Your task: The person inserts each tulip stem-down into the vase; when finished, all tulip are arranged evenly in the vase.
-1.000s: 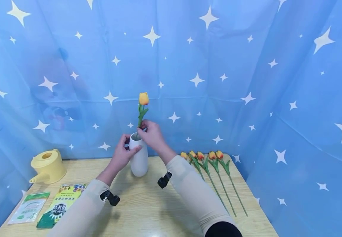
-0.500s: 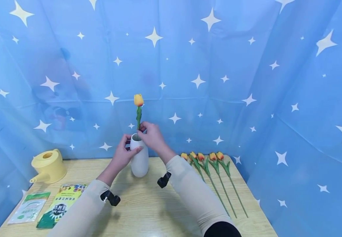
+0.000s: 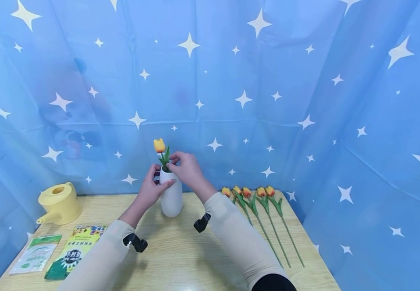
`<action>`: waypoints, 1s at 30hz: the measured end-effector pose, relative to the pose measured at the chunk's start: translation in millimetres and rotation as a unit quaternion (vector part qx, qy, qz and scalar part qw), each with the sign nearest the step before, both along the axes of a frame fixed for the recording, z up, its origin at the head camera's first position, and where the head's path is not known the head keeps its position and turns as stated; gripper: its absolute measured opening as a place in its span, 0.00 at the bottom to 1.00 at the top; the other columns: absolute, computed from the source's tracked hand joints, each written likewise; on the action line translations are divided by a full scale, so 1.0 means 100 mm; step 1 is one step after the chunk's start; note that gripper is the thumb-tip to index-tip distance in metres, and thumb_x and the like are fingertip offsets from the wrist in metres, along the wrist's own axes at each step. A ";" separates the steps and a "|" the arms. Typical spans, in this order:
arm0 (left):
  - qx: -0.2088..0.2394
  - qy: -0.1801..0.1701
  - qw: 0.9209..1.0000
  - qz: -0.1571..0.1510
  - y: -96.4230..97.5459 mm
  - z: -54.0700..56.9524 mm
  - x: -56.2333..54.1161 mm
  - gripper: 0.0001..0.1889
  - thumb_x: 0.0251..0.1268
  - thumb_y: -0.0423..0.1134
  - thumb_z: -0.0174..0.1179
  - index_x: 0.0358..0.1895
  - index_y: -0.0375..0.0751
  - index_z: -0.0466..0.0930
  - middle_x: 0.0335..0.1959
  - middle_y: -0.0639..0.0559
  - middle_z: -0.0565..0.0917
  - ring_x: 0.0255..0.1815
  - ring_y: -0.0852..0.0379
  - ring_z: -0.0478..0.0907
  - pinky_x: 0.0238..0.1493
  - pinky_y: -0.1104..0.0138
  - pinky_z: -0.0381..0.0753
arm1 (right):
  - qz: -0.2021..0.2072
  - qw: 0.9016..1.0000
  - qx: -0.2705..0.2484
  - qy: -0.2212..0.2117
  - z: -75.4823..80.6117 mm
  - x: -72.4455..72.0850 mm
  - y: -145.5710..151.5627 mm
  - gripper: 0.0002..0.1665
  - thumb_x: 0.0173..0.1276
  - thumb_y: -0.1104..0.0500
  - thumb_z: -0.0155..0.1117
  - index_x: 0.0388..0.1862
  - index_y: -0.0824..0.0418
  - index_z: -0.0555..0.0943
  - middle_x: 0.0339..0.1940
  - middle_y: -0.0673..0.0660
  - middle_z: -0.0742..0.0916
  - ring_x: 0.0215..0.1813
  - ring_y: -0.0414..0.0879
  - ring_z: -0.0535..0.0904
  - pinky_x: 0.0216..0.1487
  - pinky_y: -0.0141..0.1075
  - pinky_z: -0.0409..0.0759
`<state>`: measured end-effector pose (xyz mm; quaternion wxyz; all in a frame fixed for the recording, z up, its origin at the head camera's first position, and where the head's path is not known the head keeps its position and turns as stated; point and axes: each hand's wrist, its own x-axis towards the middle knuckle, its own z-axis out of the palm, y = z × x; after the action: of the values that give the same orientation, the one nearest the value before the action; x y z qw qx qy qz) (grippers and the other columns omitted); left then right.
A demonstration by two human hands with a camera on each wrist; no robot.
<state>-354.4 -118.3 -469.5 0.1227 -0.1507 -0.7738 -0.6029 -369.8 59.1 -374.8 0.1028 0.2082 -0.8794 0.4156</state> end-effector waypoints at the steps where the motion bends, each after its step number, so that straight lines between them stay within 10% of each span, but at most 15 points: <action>1: 0.000 -0.001 1.000 0.000 0.00 0.00 0.00 0.33 0.71 0.58 0.77 0.65 0.49 0.70 0.65 0.45 0.77 0.67 0.41 0.76 0.65 0.39 0.81 | -0.001 1.000 -0.002 0.000 0.00 0.00 0.00 0.12 0.79 0.54 0.76 0.56 0.57 0.89 0.45 0.50 0.91 0.37 0.46 0.83 0.34 0.39 0.83; 18: -0.006 -0.013 1.000 0.004 -0.01 0.01 0.00 0.36 0.70 0.60 0.77 0.68 0.48 0.70 0.68 0.46 0.77 0.70 0.40 0.76 0.69 0.38 0.79 | 0.011 0.996 -0.093 0.010 -0.05 0.19 0.33 0.09 0.78 0.59 0.76 0.53 0.60 0.90 0.43 0.55 0.91 0.34 0.49 0.82 0.31 0.38 0.83; 30: 0.000 -0.028 1.000 0.012 -0.02 0.00 0.01 0.37 0.68 0.60 0.78 0.69 0.49 0.70 0.69 0.44 0.77 0.71 0.39 0.75 0.70 0.37 0.79 | -0.056 0.997 -0.061 0.002 -0.57 0.50 1.19 0.10 0.78 0.57 0.77 0.54 0.56 0.89 0.43 0.53 0.90 0.32 0.48 0.80 0.29 0.38 0.79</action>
<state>-353.4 -119.9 -469.5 0.1080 -0.1238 -0.7789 -0.6053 -320.1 177.6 -431.5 0.1407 0.1527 -0.8627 0.4612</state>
